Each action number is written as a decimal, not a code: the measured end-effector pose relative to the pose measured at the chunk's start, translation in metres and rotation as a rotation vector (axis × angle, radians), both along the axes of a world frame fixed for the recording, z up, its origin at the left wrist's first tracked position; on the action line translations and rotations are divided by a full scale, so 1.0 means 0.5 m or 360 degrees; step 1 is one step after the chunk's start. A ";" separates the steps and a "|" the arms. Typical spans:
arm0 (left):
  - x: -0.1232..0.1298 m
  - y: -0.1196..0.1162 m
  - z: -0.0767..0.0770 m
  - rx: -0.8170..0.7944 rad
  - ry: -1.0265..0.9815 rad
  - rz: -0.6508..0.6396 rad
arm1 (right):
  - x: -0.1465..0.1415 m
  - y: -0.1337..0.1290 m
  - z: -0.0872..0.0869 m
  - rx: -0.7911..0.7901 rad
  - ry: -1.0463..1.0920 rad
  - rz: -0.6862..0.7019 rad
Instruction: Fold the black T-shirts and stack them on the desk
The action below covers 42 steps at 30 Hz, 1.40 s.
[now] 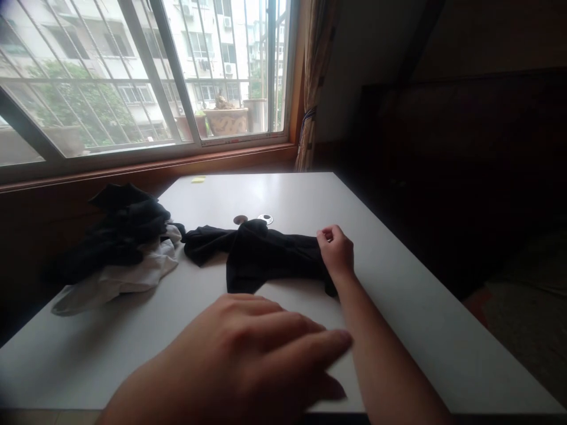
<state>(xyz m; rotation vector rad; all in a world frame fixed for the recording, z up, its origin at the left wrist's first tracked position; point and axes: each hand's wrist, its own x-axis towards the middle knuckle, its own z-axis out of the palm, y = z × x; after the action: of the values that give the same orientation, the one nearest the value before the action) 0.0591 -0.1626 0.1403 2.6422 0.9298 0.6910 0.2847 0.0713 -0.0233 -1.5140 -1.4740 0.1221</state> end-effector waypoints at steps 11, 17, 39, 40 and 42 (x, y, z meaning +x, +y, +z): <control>-0.174 0.280 -0.230 -0.0193 0.0275 0.1215 | -0.054 -0.045 0.044 0.0290 -0.0743 0.0230; -0.152 0.343 -0.266 -0.0283 -0.0098 0.1245 | -0.085 -0.071 0.041 -0.0317 -0.0626 0.0921; -0.255 0.208 -0.094 -0.0496 -0.1311 0.1107 | -0.020 -0.032 0.055 -0.0081 0.0264 0.0206; -0.274 0.189 -0.083 -0.0360 -0.1293 0.1248 | -0.011 -0.031 0.063 0.0045 0.0397 0.0096; -0.317 0.151 -0.071 -0.0170 -0.1125 0.1491 | 0.002 -0.031 0.074 0.0186 0.0592 -0.0023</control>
<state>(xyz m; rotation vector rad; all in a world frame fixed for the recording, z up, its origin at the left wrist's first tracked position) -0.0994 -0.0871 0.1047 1.5150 1.8242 1.5499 0.2859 0.0558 0.0139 -1.3242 -1.1524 0.2877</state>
